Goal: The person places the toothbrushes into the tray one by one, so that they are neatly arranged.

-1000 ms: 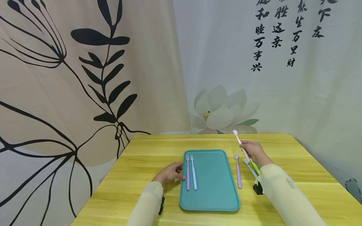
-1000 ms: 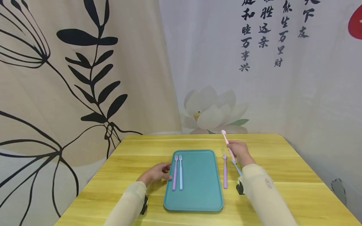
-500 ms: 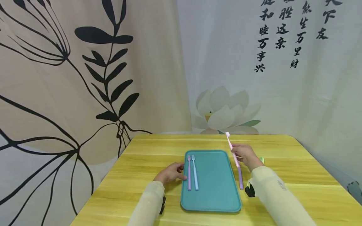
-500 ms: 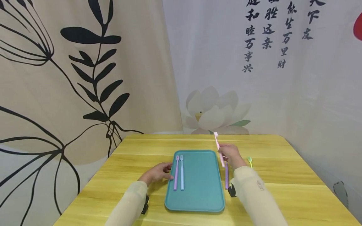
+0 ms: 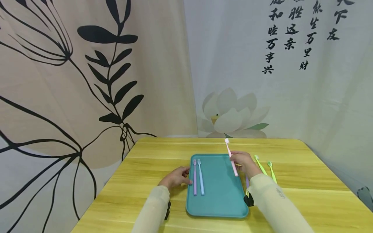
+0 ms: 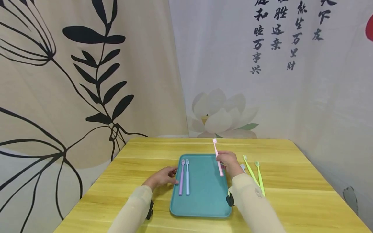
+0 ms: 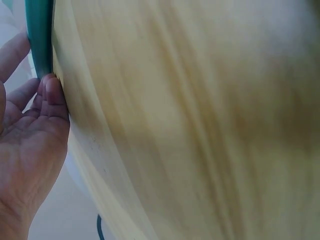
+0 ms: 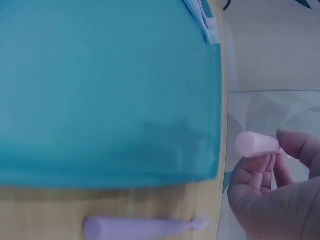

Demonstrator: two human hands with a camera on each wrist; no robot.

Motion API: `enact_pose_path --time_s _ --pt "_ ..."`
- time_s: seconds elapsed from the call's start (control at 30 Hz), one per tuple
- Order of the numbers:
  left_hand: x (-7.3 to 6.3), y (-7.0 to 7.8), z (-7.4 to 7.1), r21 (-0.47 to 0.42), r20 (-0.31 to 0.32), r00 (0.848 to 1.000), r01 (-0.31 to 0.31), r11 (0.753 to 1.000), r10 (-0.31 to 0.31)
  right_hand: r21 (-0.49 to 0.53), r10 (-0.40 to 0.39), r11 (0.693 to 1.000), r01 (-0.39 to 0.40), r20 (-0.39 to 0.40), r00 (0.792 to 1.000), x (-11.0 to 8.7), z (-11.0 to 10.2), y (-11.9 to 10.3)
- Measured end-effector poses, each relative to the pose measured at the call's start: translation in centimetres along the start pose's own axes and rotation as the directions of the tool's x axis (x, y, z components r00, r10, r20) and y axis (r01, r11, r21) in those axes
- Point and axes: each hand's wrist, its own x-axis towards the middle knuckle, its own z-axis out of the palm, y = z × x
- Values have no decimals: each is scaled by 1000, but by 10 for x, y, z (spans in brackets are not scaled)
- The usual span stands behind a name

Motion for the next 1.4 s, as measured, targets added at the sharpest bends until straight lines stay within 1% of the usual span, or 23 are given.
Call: enact_pose_path --time_s 0.17,0.33,0.47,0.67,0.8,0.9,1.0,1.2,1.4 --pt "0 0 0 -4 0 1000 -12 1000 12 5 8 1000 -8 -14 1000 -1 10 4" --pt "0 0 0 -2 -3 1000 -17 1000 17 0 5 1000 -5 -11 1000 -3 19 7" --pt "1 -1 0 -4 -4 1000 -17 1000 17 -2 25 1000 -25 -20 999 -4 26 11" --pt "3 -1 0 5 0 1000 -19 1000 19 -35 42 998 -44 -42 998 -6 37 16" --pt "2 -1 0 -7 -4 1000 -8 1000 8 -29 39 999 -41 -61 997 -6 45 21" --pt "3 -1 -1 -7 -5 1000 -12 1000 12 -36 33 999 -36 -72 997 -8 52 25" --pt "3 -1 -1 7 -2 1000 -18 1000 18 -43 29 999 -33 -87 996 -12 60 27" --pt "1 -2 -1 39 7 1000 -26 999 25 -27 5 1000 -7 -103 995 -19 78 35" --pt "-1 -1 -1 43 6 1000 -17 999 17 -72 -3 997 -6 -130 992 -22 91 41"
